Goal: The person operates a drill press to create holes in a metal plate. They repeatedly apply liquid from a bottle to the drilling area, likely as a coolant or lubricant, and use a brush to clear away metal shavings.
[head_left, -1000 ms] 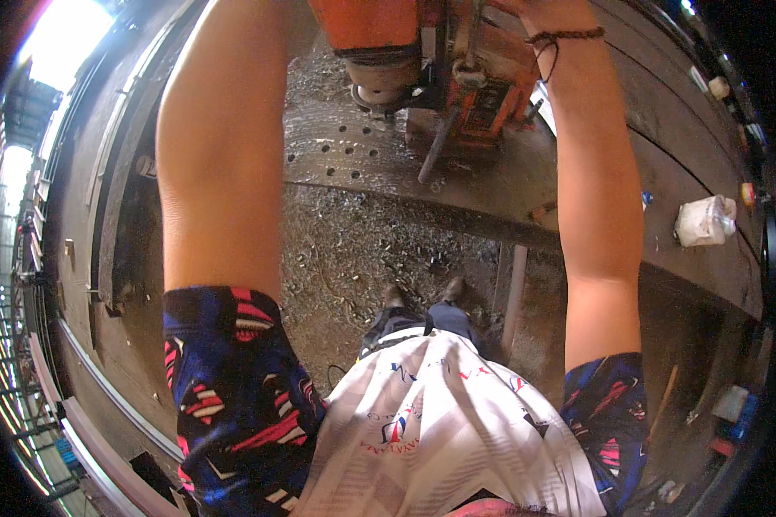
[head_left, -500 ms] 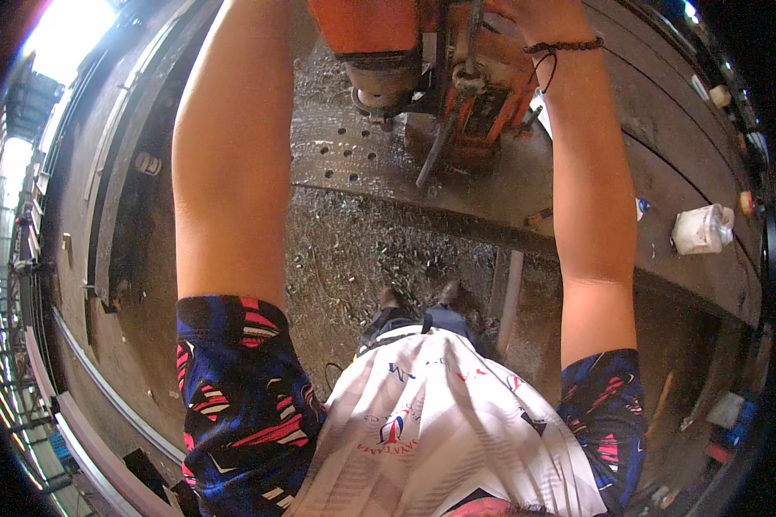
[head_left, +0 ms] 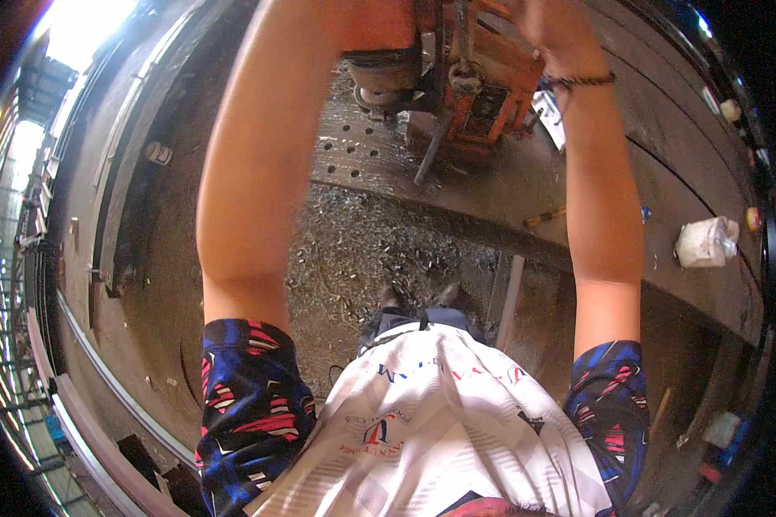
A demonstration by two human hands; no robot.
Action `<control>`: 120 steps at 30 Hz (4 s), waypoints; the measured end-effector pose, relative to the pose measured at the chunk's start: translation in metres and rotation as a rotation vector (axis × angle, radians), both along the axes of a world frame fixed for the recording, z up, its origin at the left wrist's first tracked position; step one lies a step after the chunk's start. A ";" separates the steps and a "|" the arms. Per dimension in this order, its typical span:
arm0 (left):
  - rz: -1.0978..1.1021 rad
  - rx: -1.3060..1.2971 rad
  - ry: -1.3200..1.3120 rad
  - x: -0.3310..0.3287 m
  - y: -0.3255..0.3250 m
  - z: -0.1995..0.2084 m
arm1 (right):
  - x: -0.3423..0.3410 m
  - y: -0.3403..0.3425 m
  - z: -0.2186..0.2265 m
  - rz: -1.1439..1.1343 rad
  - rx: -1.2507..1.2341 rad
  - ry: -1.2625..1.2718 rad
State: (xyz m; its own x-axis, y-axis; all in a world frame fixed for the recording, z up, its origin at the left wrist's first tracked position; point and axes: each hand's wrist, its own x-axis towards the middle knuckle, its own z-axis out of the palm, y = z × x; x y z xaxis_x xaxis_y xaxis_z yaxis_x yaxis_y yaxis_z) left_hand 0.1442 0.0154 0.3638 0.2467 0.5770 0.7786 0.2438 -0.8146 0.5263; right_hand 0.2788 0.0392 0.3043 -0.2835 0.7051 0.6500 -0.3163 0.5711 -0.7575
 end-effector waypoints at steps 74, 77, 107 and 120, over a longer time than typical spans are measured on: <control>-1.103 -0.303 -0.831 -0.151 0.046 -0.120 | 0.139 -0.376 -0.585 -0.757 -1.699 -0.382; -1.040 -0.303 -0.858 -0.147 0.041 -0.120 | 0.137 -0.403 -0.597 -0.738 -1.783 -0.358; -0.355 0.164 0.314 0.308 -0.035 -0.327 | 0.234 -0.382 -0.544 -0.974 -1.623 -0.431; -0.197 -0.135 1.043 0.243 -0.047 -0.468 | 0.165 -0.131 -0.508 -1.446 -0.666 -1.356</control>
